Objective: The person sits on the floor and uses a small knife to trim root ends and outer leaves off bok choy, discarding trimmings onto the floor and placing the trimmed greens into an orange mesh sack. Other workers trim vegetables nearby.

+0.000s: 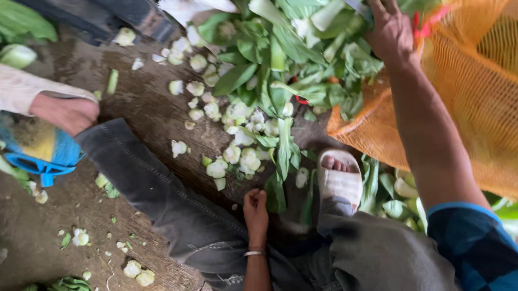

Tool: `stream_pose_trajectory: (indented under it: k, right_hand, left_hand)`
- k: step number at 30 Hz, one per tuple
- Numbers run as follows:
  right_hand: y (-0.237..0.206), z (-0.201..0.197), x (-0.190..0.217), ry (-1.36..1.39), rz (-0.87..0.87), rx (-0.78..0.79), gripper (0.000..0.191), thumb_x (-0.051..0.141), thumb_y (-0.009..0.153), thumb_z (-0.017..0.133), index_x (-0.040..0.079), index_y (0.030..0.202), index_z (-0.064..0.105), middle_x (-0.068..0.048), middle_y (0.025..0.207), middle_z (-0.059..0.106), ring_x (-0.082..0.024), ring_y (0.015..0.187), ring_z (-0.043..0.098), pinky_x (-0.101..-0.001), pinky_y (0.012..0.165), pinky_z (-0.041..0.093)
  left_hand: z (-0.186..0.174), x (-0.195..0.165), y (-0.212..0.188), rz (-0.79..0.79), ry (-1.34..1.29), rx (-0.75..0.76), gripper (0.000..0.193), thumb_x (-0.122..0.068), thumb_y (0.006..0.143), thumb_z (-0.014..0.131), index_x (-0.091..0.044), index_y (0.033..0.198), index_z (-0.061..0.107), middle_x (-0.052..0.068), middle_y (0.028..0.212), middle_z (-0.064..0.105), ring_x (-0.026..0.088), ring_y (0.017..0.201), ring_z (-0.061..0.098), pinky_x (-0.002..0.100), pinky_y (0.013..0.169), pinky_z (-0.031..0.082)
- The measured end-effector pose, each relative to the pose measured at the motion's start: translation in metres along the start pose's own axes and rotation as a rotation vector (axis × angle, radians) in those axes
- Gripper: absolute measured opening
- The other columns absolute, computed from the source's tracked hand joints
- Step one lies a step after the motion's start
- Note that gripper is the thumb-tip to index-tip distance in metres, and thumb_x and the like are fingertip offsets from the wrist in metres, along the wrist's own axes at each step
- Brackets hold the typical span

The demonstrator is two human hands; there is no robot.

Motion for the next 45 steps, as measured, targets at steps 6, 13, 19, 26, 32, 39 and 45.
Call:
stream_pose_trajectory:
  k: [6,13,19,26,32,39,45]
  right_hand:
    - [-0.03,-0.022,0.031,-0.137,-0.104,0.132,0.056,0.049,0.069,0.092,0.012,0.107,0.075,-0.012,0.117,0.07,-0.035,0.093,0.071,-0.0481,0.074,0.056]
    - [-0.179,-0.073,0.137,0.316,-0.264,0.328,0.059,0.058,0.095,0.072,0.003,0.115,0.066,-0.008,0.085,0.07,-0.022,0.058,0.066,-0.0387,0.055,0.052]
    - [-0.31,-0.157,0.278,0.574,-0.639,0.418,0.07,0.042,0.083,0.084,-0.01,0.122,0.057,-0.016,0.097,0.071,-0.016,0.07,0.069,-0.0297,0.052,0.053]
    - [-0.373,-0.207,0.34,0.419,-0.769,0.581,0.037,0.04,0.097,0.062,0.009,0.117,0.068,-0.004,0.082,0.071,-0.015,0.055,0.065,-0.0346,0.048,0.051]
    - [-0.411,-0.239,0.374,-0.01,-0.975,0.264,0.045,0.049,0.087,0.066,0.007,0.104,0.067,-0.011,0.085,0.065,-0.029,0.059,0.065,-0.0406,0.047,0.051]
    - [-0.408,-0.236,0.396,-0.009,-1.031,0.261,0.041,0.048,0.087,0.067,0.008,0.096,0.064,-0.011,0.081,0.058,-0.032,0.058,0.064,-0.0435,0.051,0.052]
    - [-0.402,-0.227,0.396,0.021,-1.059,0.227,0.041,0.048,0.086,0.069,0.008,0.095,0.066,-0.009,0.078,0.057,-0.03,0.055,0.064,-0.0426,0.048,0.051]
  left_hand:
    - [-0.014,0.001,-0.019,0.031,0.042,-0.008,0.035,-0.026,0.095,0.07,-0.004,0.122,0.063,0.004,0.104,0.071,0.013,0.095,0.066,0.029,0.085,0.052]
    - [0.017,-0.128,-0.13,0.538,-0.12,0.266,0.056,-0.016,0.098,0.069,-0.003,0.145,0.043,0.011,0.142,0.057,0.024,0.134,0.054,0.04,0.109,0.044]
    - [-0.024,-0.214,-0.249,0.664,-0.509,0.312,0.071,-0.022,0.096,0.074,-0.007,0.152,0.033,0.007,0.133,0.056,0.019,0.119,0.057,0.036,0.102,0.049]
    - [-0.114,-0.19,-0.298,0.765,-0.644,0.243,0.068,-0.012,0.086,0.09,-0.004,0.136,0.045,0.005,0.119,0.062,0.014,0.109,0.064,0.031,0.094,0.058]
    - [-0.155,-0.206,-0.338,1.035,-0.096,-0.106,0.067,0.0,0.07,0.088,-0.006,0.129,0.057,0.011,0.115,0.071,0.017,0.112,0.067,0.034,0.099,0.055]
    - [-0.133,-0.184,-0.313,0.735,-0.54,0.372,0.069,-0.004,0.084,0.081,-0.004,0.144,0.048,0.002,0.116,0.066,0.011,0.107,0.064,0.029,0.098,0.054]
    - [-0.114,-0.168,-0.291,0.67,-0.679,0.486,0.067,-0.005,0.081,0.086,-0.005,0.138,0.051,0.001,0.115,0.065,0.01,0.106,0.063,0.029,0.095,0.054]
Point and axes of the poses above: each hand's wrist, its own y-axis towards the middle knuckle, its own z-axis out of the palm, x = y × z, the point moved 10 cm from there along y, towards the middle knuckle
